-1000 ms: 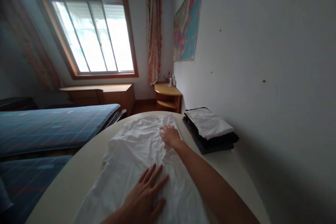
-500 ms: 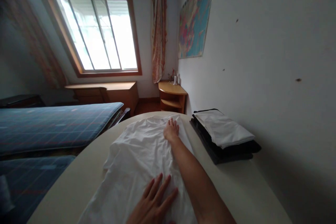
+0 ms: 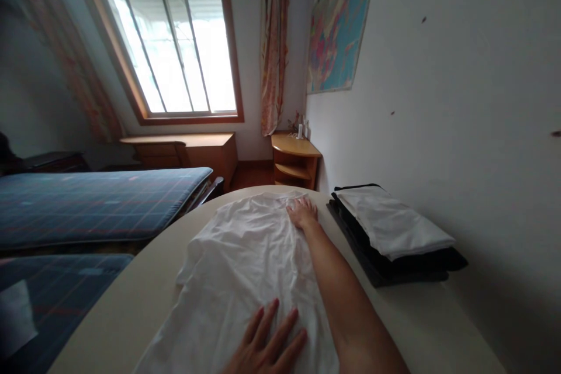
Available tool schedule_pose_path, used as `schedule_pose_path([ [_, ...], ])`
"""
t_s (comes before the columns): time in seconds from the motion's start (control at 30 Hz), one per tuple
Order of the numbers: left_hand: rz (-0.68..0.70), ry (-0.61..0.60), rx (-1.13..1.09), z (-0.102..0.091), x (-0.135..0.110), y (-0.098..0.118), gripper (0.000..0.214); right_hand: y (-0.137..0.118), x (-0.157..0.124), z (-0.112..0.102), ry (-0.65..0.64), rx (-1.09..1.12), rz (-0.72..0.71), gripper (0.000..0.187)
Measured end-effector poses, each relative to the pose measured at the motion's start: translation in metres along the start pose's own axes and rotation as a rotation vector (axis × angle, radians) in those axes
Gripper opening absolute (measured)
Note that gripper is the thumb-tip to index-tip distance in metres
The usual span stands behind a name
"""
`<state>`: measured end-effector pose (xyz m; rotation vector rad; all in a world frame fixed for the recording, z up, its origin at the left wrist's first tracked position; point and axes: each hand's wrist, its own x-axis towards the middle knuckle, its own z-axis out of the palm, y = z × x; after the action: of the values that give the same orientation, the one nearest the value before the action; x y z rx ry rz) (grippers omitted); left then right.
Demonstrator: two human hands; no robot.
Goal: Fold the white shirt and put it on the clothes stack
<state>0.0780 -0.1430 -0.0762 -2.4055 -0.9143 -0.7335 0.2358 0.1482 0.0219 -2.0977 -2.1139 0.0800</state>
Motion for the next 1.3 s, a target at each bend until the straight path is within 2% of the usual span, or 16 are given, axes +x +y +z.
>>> schedule_pose_path([
  [0.13, -0.007, 0.062, 0.045, 0.002, 0.000, 0.001, 0.048, 0.006, 0.003, 0.002, -0.020, -0.006, -0.015, 0.066],
  [0.23, -0.009, 0.088, 0.088, 0.002, 0.000, 0.001, 0.048, 0.002, -0.001, 0.000, 0.037, -0.018, 0.027, 0.060],
  [0.37, -0.010, 0.011, 0.076, -0.002, 0.003, 0.002, 0.051, -0.008, -0.015, -0.004, 0.147, -0.013, 0.078, 0.052],
  [0.53, -0.041, -0.078, 0.003, -0.010, 0.005, 0.002, 0.069, -0.014, -0.041, 0.000, 0.143, -0.016, -0.051, 0.054],
  [0.63, -0.062, -0.165, -0.092, -0.016, 0.006, 0.002, 0.081, -0.007, -0.056, 0.006, 0.111, -0.005, -0.059, 0.059],
  [0.77, -0.097, -0.237, -0.178, -0.017, 0.011, 0.011, 0.083, 0.010, -0.066, 0.007, 0.122, -0.005, -0.074, 0.060],
  [0.97, -0.171, -0.269, -0.293, -0.007, 0.032, 0.041, 0.080, 0.037, -0.062, -0.003, 0.094, -0.022, -0.072, 0.063],
  [1.07, -0.220, -0.326, -0.395, -0.013, 0.043, 0.049, 0.077, 0.045, -0.060, -0.004, 0.086, -0.038, -0.070, 0.064],
  [1.17, -0.349, -0.319, -0.504, -0.029, 0.055, 0.032, 0.067, 0.048, -0.058, -0.003, 0.088, -0.040, -0.068, 0.065],
  [1.23, -0.569, -0.216, -0.507, -0.040, 0.063, -0.001, 0.052, 0.049, -0.057, -0.001, 0.092, -0.041, -0.073, 0.065],
  [1.3, -0.769, -0.091, -0.440, -0.048, 0.065, -0.051, 0.046, 0.050, -0.055, 0.002, 0.092, -0.042, -0.078, 0.066],
])
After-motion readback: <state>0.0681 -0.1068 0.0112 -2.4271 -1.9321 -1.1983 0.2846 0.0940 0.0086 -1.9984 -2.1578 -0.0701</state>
